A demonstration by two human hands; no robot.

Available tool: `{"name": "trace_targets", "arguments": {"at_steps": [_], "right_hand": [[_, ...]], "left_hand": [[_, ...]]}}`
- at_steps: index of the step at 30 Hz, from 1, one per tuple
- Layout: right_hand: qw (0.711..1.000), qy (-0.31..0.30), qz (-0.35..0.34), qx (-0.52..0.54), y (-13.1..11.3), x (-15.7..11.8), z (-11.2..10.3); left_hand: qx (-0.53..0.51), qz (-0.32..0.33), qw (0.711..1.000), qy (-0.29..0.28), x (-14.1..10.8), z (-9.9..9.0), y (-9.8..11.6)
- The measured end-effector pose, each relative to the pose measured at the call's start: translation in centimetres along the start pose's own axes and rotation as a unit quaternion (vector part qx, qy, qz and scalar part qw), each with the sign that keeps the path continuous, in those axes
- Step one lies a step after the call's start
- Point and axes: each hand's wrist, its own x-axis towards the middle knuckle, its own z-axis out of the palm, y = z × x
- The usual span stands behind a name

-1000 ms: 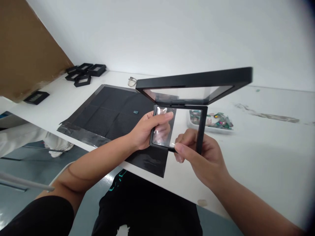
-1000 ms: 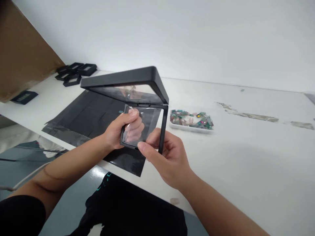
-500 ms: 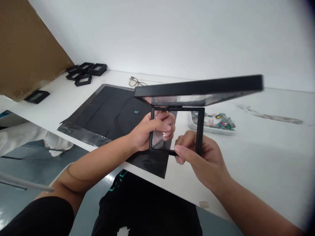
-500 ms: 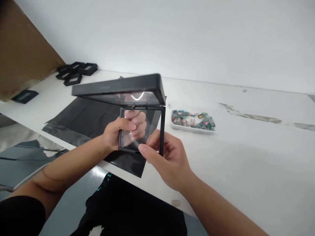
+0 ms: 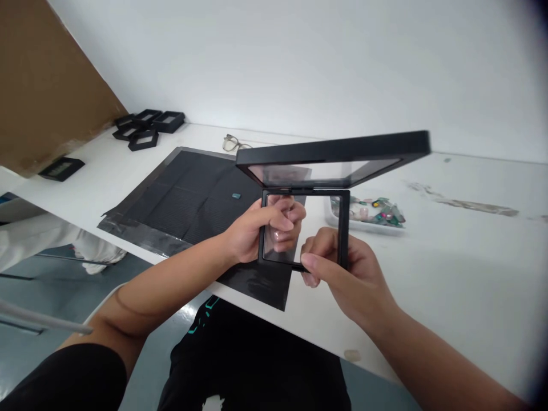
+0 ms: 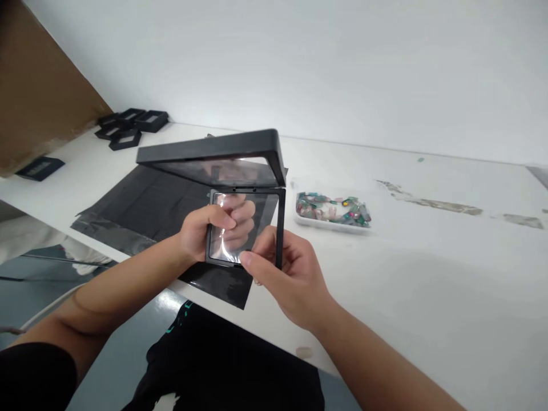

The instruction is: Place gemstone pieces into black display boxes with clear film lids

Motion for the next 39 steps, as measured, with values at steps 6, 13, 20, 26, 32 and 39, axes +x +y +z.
{"name": "trace_targets", "arguments": {"at_steps": [6, 13, 20, 26, 32, 39], "right_hand": [[1.0, -0.001, 0.006, -0.001, -0.1, -0.1, 0.0], [1.0, 0.021, 0.0, 0.011, -0.3, 0.2, 0.0], [1.0, 0.024, -0.002, 0.002, -0.4, 0.3, 0.2], [1.0, 0.026, 0.002, 0.005, -0.1, 0.3, 0.1], [1.0, 0.023, 0.005, -0.006, 0.2, 0.2, -0.2], [0.999, 0.037, 0.001, 0.008, 0.3, 0.6, -0.2]], "left_hand": [[-0.009, -0.038, 0.999, -0.018, 0.0, -0.4, 0.0], [0.048, -0.013, 0.999, -0.013, 0.3, -0.5, -0.6], [0.087, -0.043, 0.993, -0.068, 0.3, -0.9, -0.6], [0.051, 0.073, 0.996, 0.013, 0.4, -0.4, -1.0], [0.056, 0.038, 0.997, 0.027, 0.1, -0.2, -0.7], [0.065, 0.085, 0.994, 0.014, -0.1, -0.1, -0.7]]}}
